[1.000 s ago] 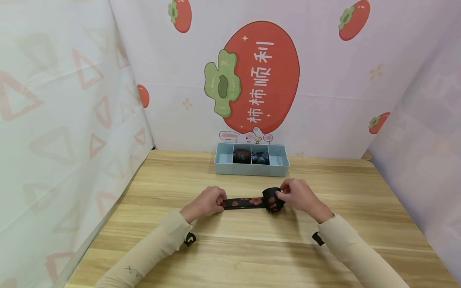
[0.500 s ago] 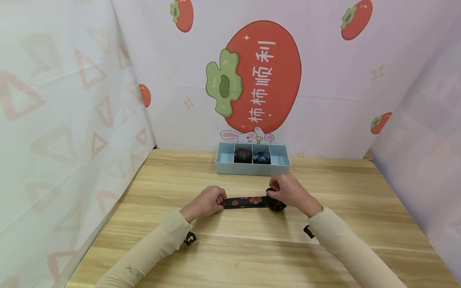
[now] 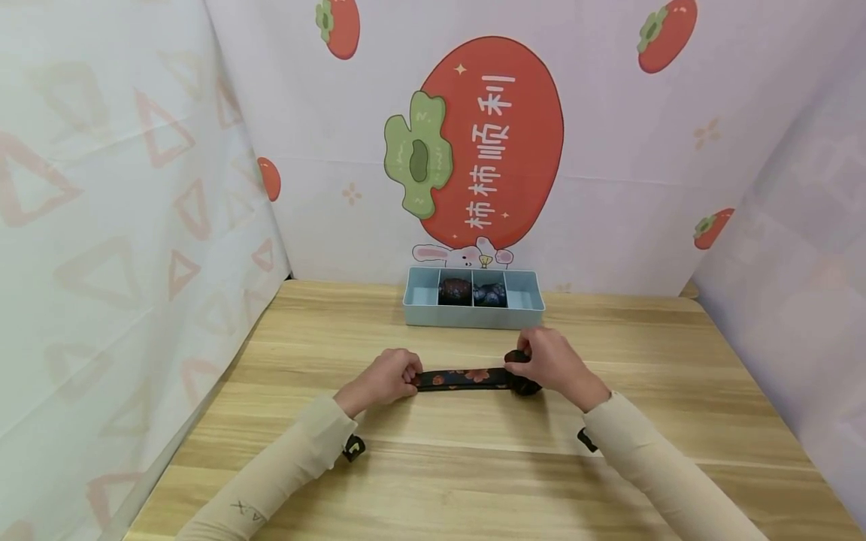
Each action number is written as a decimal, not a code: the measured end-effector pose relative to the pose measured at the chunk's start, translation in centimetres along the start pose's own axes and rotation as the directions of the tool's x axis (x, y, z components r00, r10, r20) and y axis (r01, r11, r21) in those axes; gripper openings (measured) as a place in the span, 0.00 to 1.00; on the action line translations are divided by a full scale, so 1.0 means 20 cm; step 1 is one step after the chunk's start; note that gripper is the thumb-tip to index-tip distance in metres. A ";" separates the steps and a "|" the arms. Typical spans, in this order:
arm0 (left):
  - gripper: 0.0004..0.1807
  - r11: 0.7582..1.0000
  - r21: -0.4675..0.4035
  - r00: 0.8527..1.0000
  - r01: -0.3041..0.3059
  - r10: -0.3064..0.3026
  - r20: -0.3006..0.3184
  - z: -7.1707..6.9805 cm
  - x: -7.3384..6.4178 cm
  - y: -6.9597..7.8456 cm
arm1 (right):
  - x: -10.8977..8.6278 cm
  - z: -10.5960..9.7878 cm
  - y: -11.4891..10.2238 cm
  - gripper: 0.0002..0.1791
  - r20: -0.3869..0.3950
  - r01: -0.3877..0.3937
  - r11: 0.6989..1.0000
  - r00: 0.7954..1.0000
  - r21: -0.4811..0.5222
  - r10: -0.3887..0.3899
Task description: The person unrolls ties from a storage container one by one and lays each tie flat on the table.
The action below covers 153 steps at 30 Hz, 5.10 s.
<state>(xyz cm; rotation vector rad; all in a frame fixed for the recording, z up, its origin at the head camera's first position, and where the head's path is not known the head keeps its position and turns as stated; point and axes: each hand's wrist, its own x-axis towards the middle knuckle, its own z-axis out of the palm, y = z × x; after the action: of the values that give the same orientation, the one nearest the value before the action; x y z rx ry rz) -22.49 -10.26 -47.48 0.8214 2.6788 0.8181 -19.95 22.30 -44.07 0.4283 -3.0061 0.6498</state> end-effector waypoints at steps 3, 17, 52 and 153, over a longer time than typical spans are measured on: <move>0.12 1.000 0.003 1.000 0.000 0.000 -0.003 0.00 0.00 -0.01 | -0.01 -0.02 0.01 0.17 0.008 -0.016 1.000 1.000 0.020 0.016; 0.12 1.000 0.018 1.000 0.014 -0.014 0.000 -0.02 -0.02 -0.07 | -0.07 -0.06 0.10 0.13 0.004 -0.025 0.992 1.000 0.121 0.024; 0.12 1.000 0.025 1.000 -0.015 0.015 -0.004 -0.06 -0.07 -0.12 | -0.09 -0.09 0.13 0.14 -0.001 0.002 0.999 1.000 0.034 -0.002; 0.13 0.999 0.014 0.999 0.039 -0.039 0.020 -0.15 -0.16 -0.24 | -0.14 -0.18 0.18 0.11 0.029 -0.011 1.000 0.999 -0.030 0.012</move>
<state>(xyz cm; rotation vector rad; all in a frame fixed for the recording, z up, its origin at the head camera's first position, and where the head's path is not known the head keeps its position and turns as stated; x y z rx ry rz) -23.08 -16.70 -47.50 0.7735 2.6769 0.7789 -18.30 27.63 -42.50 0.4238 -3.0439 0.6045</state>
